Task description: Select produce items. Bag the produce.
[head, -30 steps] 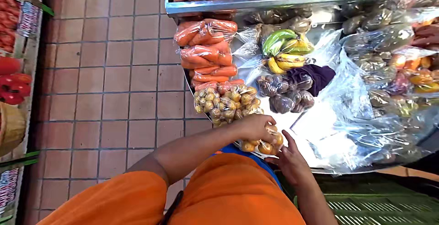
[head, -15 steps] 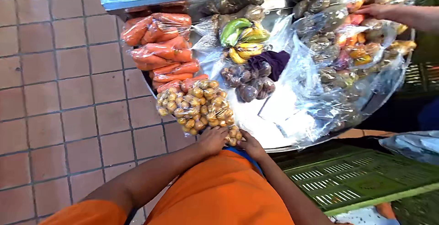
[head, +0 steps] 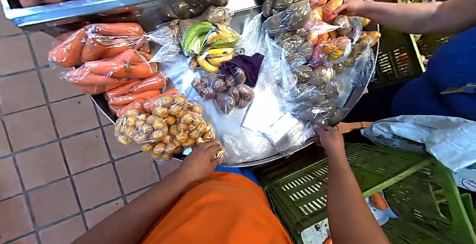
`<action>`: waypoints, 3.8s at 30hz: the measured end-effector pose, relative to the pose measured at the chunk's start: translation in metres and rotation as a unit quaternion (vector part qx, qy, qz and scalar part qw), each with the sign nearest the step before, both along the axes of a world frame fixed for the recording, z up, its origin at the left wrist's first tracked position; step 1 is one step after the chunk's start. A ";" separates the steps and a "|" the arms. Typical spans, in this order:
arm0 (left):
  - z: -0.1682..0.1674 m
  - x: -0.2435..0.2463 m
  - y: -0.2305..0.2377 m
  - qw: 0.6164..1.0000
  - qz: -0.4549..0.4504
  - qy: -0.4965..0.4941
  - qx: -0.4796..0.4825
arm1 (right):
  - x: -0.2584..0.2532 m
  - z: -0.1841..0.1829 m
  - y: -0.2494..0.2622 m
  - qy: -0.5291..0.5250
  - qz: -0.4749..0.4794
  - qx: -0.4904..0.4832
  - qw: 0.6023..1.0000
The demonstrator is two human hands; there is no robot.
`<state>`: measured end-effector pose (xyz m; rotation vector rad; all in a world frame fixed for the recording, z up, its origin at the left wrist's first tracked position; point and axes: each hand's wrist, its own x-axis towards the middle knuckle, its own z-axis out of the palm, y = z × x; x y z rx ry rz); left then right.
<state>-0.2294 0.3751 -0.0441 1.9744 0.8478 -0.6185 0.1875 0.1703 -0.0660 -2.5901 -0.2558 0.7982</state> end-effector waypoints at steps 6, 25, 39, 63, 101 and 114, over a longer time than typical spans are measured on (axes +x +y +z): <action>0.013 0.048 -0.003 0.999 -0.024 -0.028 -0.022 | 0.011 0.006 0.045 -0.240 0.092 0.052 0.965; 0.111 0.120 -0.032 0.842 -0.156 -0.515 -0.038 | -0.161 0.229 0.006 0.010 0.338 0.554 0.761; 0.100 0.006 -0.004 0.847 0.078 -0.384 -0.359 | -0.199 0.219 -0.106 -0.248 -0.277 0.563 0.738; 0.159 0.117 -0.291 0.917 -0.122 -0.334 -0.182 | -0.232 0.163 -0.294 0.158 0.107 0.381 0.905; 0.068 0.158 -0.339 0.944 -0.238 -0.141 0.181 | 0.050 -0.018 -0.332 -0.003 -0.035 0.107 0.994; 0.049 0.152 -0.347 0.909 -0.264 -0.166 0.277 | 0.137 -0.049 -0.304 -0.141 -0.056 0.205 0.967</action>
